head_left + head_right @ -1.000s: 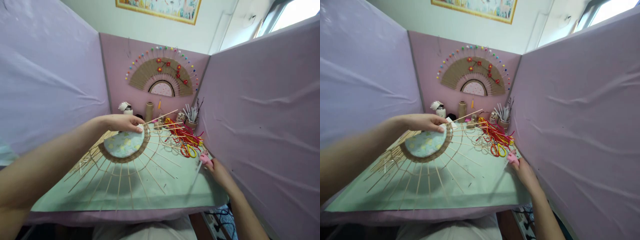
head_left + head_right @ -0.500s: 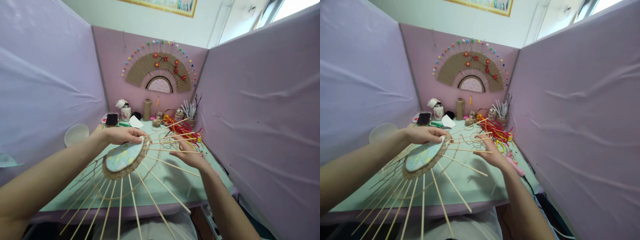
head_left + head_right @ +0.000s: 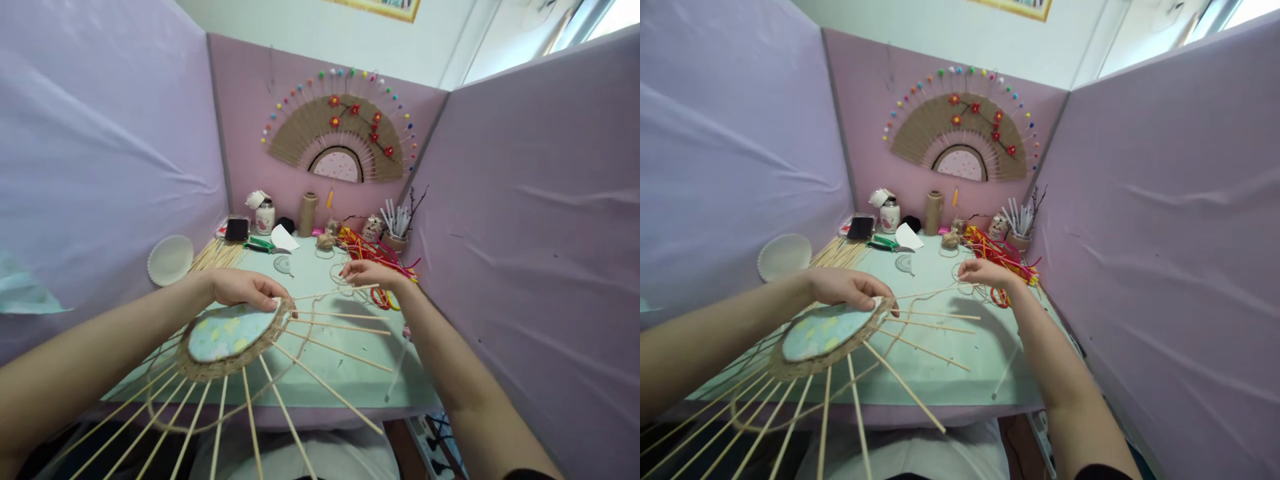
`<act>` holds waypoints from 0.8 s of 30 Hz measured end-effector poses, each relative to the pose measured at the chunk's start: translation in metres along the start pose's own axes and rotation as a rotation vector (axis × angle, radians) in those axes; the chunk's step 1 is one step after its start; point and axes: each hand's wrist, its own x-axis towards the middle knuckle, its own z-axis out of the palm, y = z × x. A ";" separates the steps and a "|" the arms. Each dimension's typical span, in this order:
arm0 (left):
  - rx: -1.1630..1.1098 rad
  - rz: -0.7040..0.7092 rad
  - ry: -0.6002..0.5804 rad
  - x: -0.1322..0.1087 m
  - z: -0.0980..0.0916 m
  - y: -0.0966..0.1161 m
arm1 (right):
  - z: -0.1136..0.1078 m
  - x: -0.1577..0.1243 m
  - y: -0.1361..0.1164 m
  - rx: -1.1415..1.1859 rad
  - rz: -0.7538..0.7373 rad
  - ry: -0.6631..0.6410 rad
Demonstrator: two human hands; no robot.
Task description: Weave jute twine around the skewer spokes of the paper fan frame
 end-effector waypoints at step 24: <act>0.300 -0.182 -0.059 0.026 0.007 -0.002 | 0.013 -0.003 -0.084 0.739 0.127 0.061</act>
